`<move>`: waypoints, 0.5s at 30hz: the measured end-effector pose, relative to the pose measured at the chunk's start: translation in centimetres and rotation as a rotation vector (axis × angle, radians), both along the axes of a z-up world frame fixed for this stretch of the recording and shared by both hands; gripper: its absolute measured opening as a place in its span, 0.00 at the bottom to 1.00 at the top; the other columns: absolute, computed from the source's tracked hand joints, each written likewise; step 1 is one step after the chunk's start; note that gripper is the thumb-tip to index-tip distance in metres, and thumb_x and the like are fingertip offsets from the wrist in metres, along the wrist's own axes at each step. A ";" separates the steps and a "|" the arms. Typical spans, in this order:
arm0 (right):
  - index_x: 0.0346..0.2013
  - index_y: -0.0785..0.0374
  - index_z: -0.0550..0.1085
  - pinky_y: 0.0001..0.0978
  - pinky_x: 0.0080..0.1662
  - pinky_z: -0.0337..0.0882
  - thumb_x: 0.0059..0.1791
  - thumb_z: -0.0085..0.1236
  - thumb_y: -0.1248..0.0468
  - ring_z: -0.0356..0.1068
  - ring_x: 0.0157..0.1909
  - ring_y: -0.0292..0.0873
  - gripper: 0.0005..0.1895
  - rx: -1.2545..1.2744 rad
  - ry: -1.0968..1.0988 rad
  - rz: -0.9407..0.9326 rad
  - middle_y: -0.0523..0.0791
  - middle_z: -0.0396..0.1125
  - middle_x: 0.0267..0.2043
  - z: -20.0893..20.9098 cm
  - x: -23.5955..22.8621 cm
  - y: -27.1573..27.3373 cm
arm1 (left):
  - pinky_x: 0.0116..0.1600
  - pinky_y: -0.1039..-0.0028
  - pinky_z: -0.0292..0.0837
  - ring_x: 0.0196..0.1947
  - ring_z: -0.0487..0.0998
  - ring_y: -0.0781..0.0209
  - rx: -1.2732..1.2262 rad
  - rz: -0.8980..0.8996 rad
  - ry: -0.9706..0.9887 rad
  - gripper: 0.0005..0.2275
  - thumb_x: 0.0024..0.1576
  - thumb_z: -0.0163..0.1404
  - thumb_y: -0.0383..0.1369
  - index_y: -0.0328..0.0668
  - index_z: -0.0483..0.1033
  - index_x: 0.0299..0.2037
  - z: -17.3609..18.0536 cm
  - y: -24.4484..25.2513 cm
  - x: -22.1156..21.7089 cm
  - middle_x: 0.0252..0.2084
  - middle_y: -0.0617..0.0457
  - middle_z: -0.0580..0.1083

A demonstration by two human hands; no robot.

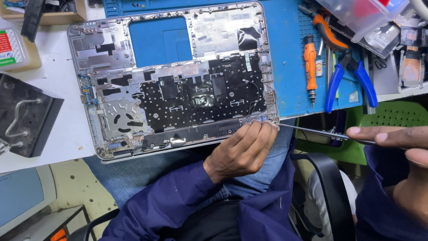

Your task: The person selects small screws from a plastic container and uses a screwdriver to fasten them into the chassis of a disassembled laptop resting on their lap. The task involves repeatedly reaching for screws and securing them into the device's frame.

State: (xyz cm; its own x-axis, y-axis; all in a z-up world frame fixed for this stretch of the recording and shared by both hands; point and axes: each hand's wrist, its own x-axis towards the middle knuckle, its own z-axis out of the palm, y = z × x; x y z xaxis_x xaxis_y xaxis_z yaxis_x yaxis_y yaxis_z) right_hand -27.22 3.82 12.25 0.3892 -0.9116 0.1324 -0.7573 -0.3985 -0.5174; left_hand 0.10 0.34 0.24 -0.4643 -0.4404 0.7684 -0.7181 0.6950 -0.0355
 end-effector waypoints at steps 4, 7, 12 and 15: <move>0.60 0.74 0.53 0.34 0.59 0.72 0.31 0.75 0.59 0.77 0.53 0.47 0.53 0.025 0.032 0.024 0.55 0.70 0.57 -0.1 -0.8 -0.3 | 0.53 0.75 0.75 0.43 0.78 0.61 -0.004 0.001 0.011 0.06 0.67 0.51 0.27 0.38 0.83 0.44 0.2 -0.1 0.0 0.43 0.52 0.77; 0.56 0.78 0.57 0.31 0.61 0.69 0.31 0.73 0.71 0.75 0.57 0.46 0.45 0.082 0.105 -0.035 0.54 0.70 0.59 0.7 -0.2 -0.6 | 0.51 0.76 0.75 0.42 0.78 0.62 -0.041 0.011 0.015 0.04 0.66 0.53 0.27 0.40 0.83 0.42 0.0 -0.3 -0.1 0.41 0.53 0.77; 0.65 0.72 0.59 0.22 0.69 0.54 0.35 0.72 0.65 0.70 0.61 0.34 0.47 0.054 0.197 0.022 0.43 0.69 0.61 1.4 -0.5 -1.2 | 0.49 0.76 0.74 0.40 0.77 0.62 -0.055 0.001 0.030 0.07 0.66 0.50 0.25 0.39 0.83 0.40 -0.1 -0.5 -0.1 0.40 0.53 0.76; 0.58 0.76 0.61 0.30 0.67 0.63 0.47 0.50 0.63 0.73 0.60 0.44 0.29 0.100 0.056 -0.079 0.51 0.70 0.57 2.2 2.0 -1.2 | 0.49 0.75 0.73 0.40 0.77 0.62 -0.059 -0.016 0.043 0.07 0.65 0.50 0.24 0.38 0.83 0.39 -0.1 -0.6 -0.2 0.40 0.51 0.76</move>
State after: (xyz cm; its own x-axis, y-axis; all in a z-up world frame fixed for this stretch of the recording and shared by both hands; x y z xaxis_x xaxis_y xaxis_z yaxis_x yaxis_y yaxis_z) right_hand -25.26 2.63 14.45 0.3201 -0.9472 0.0194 -0.8132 -0.2852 -0.5073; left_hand -0.08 -0.24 0.12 -0.4372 -0.3862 0.8122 -0.7085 0.7042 -0.0466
